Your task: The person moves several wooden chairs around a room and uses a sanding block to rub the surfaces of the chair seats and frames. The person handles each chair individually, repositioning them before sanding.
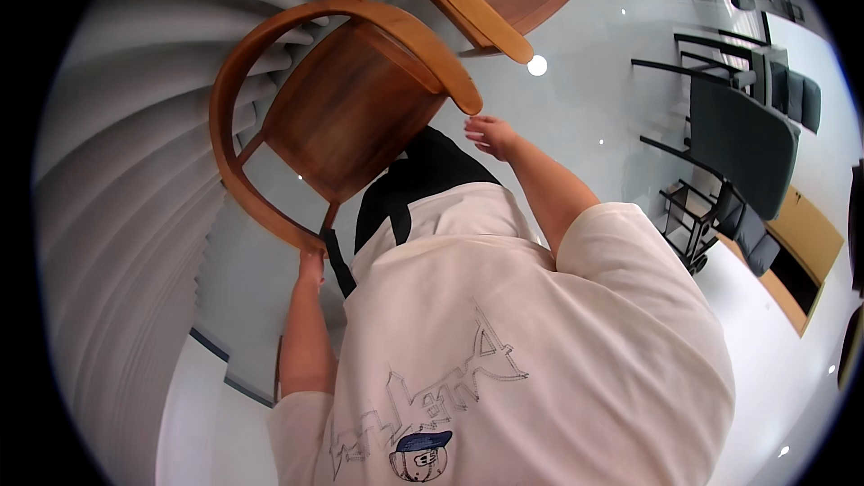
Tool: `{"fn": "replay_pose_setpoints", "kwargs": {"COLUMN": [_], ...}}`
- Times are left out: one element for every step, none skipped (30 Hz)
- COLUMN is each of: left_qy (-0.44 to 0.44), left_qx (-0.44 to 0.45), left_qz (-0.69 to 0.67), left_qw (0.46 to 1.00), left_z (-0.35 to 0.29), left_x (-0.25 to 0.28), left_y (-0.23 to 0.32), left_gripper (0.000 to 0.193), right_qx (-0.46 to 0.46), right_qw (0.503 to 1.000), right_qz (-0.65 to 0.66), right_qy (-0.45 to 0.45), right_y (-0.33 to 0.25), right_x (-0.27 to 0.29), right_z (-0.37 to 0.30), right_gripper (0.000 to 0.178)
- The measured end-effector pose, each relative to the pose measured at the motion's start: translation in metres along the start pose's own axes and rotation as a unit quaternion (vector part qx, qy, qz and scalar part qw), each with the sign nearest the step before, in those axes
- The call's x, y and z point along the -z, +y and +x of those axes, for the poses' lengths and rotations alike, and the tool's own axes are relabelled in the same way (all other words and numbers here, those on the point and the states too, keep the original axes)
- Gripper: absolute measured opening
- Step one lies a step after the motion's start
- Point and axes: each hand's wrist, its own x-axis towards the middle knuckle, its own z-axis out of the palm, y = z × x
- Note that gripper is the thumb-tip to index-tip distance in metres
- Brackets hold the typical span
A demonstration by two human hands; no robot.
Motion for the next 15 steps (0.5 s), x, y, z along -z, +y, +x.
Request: {"fn": "replay_pose_setpoints", "kwargs": {"left_qy": [0.015,-0.004,0.002,0.009,-0.007,0.024,0.048,-0.05,-0.051,-0.031,-0.041,-0.024,0.081,0.019,0.007], "left_qx": [-0.02,-0.093,-0.146,-0.198,-0.162,-0.149,-0.106,-0.01,-0.042,-0.06,0.002,0.012,-0.119,-0.073,-0.038], "left_qz": [-0.012,-0.013,-0.033,-0.049,-0.067,-0.164,-0.245,-0.245,-0.346,-0.373,-0.531,-0.465,-0.405,-0.586,-0.655], "left_qw": [1.0,0.996,0.989,0.979,0.985,0.975,0.963,0.968,0.936,0.925,0.847,0.885,0.903,0.807,0.755], "left_z": [-0.01,0.015,0.041,0.053,0.051,0.053,0.037,0.013,0.021,0.007,-0.021,-0.018,-0.034,-0.001,-0.01], "left_x": [-0.003,-0.01,-0.011,-0.016,-0.025,-0.037,-0.062,-0.05,-0.068,-0.096,-0.122,-0.157,-0.188,-0.225,-0.245], "left_y": [0.005,-0.012,-0.064,-0.104,-0.093,-0.106,-0.091,-0.05,-0.093,-0.123,-0.136,-0.194,-0.188,-0.218,-0.247], "left_gripper": [0.043,0.036,0.031,0.027,0.026,0.03,0.034,0.036,0.033,0.031,0.031,0.034,0.035,0.036,0.034], "right_qx": [-0.001,0.0,0.029,0.121,0.185,0.262,0.21,0.18,0.159,0.094,0.02,-0.019,-0.053,-0.014,0.036], "right_qw": [0.995,0.979,0.941,0.842,0.783,0.719,0.737,0.755,0.763,0.82,0.868,0.832,0.803,0.725,0.607], "right_qz": [-0.102,-0.205,-0.336,-0.526,-0.593,-0.643,-0.642,-0.631,-0.626,-0.562,-0.491,-0.545,-0.586,-0.68,-0.782], "right_qy": [-0.001,-0.001,-0.013,0.012,0.028,0.028,0.018,0.012,-0.027,-0.05,-0.062,-0.098,-0.09,-0.104,-0.136], "right_y": [0.001,0.002,0.004,0.012,0.016,0.014,0.006,0.001,-0.007,-0.01,-0.01,-0.011,-0.011,-0.005,0.001], "right_x": [0.003,0.006,-0.008,-0.016,-0.014,-0.023,-0.023,-0.012,-0.029,-0.044,-0.054,-0.066,-0.047,-0.007,-0.005], "right_z": [0.003,0.005,0.017,0.031,0.033,0.026,0.024,0.037,0.038,0.033,0.026,0.024,0.042,0.072,0.101], "right_gripper": [0.048,0.049,0.054,0.052,0.051,0.05,0.05,0.048,0.046,0.042,0.039,0.036,0.034,0.036,0.038]}}
